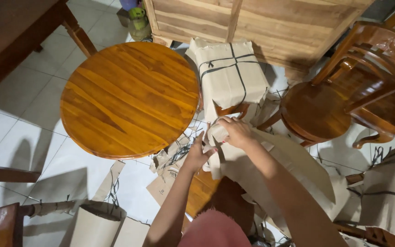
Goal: Wrapping wooden chair components with protective paper and cutting the paper to size using scissors.
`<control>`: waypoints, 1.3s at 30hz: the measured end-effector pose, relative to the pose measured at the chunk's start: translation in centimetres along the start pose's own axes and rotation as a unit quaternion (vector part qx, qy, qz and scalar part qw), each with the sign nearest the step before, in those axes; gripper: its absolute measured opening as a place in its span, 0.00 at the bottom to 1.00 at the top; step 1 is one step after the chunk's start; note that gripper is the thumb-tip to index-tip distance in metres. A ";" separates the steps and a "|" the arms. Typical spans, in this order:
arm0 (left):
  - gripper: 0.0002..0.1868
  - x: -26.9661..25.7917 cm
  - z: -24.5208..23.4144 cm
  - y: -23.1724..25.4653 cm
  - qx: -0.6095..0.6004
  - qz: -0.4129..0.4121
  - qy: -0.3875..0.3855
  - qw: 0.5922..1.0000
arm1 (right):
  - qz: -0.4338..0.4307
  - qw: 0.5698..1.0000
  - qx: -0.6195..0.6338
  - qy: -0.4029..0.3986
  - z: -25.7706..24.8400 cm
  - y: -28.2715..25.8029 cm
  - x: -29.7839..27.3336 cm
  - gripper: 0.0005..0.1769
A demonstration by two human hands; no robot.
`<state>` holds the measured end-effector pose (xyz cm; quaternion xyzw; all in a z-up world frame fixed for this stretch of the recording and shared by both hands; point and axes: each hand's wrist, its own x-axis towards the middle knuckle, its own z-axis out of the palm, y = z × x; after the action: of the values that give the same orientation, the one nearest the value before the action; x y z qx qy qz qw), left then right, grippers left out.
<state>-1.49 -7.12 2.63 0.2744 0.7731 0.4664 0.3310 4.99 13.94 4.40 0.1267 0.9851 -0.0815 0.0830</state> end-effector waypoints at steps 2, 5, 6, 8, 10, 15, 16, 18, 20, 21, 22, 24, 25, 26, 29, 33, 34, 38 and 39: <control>0.43 -2.6 -0.8 2.7 0.003 0.013 -0.001 1.000 | -0.006 1.000 0.001 -0.008 -0.7 -0.5 -0.7 0.43; 0.28 -4.7 -1.0 3.1 0.002 0.032 0.000 0.999 | -0.017 1.000 0.009 0.011 -1.8 -1.4 -2.3 0.47; 0.22 -5.0 -1.0 2.6 -0.002 0.039 0.003 0.999 | -0.024 0.999 0.013 0.038 -2.2 -1.7 -2.8 0.45; 0.14 -3.8 -0.3 -1.0 0.005 0.064 -0.004 0.998 | -0.047 0.996 0.042 0.063 -3.5 -3.6 -4.6 0.42; 0.13 -4.5 -0.7 -0.6 0.010 0.090 -0.010 0.996 | -0.072 0.991 0.069 0.088 -3.8 -5.5 -6.6 0.38; 0.13 -7.0 -3.4 5.8 -0.122 0.165 -0.131 0.970 | -0.173 0.767 0.617 -0.039 9.5 -5.6 -8.0 0.20; 0.13 -6.5 -3.6 5.3 -0.121 0.166 -0.131 0.970 | -0.173 0.767 0.617 -0.038 7.3 -7.3 -9.1 0.20; 0.14 -5.6 -3.9 4.4 -0.159 0.170 -0.094 0.968 | -0.152 0.736 0.657 0.055 2.8 -10.6 -11.4 0.06; 0.10 -4.3 -3.3 3.3 -0.143 0.146 -0.032 0.978 | -0.125 0.725 0.670 0.100 7.7 -8.3 -10.7 0.11; 0.22 -3.7 -2.9 2.7 -0.126 0.121 0.031 0.984 | -0.099 0.712 0.680 0.143 10.1 -7.2 -10.5 0.16; 0.22 -4.7 -2.4 3.2 -0.126 0.120 0.028 0.984 | -0.096 0.712 0.681 0.144 7.3 -7.8 -11.2 0.16; 0.38 -6.0 -1.5 4.3 -0.110 0.008 0.041 0.993 | 0.000 0.761 0.635 0.136 1.4 -8.6 -12.2 0.16; 0.38 -5.7 -0.3 3.0 -0.112 0.009 0.039 0.993 | 0.002 0.761 0.634 0.136 1.9 -8.0 -12.4 0.16; 0.34 -5.4 1.0 1.6 -0.119 0.011 0.017 0.993 | -0.006 0.800 0.576 0.168 2.3 -7.4 -12.5 0.08; 0.29 -5.6 2.6 0.2 -0.141 0.012 -0.009 0.990 | 0.014 0.824 0.552 0.128 -2.3 -7.1 -13.7 0.06; 0.32 -4.7 3.7 -1.2 -0.286 0.078 0.003 0.955 | 0.132 0.791 0.595 0.043 -6.5 -7.2 -13.2 0.11; 0.32 -4.1 4.7 -3.0 -0.287 0.078 0.005 0.955 | 0.131 0.792 0.595 0.043 -8.3 -7.8 -12.7 0.11; 0.22 -1.9 8.5 -9.1 -0.160 0.154 0.031 0.975 | 0.211 0.723 0.651 0.093 -8.8 -6.7 -9.2 0.15; 0.22 -1.3 9.5 -10.2 -0.092 0.185 0.062 0.977 | 0.178 0.688 0.695 0.108 -7.3 -5.3 -7.9 0.14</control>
<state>5.49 -7.19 -9.58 0.3517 0.6817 0.6045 0.2146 10.06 8.32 13.66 0.3291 0.6080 -0.7120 -0.1230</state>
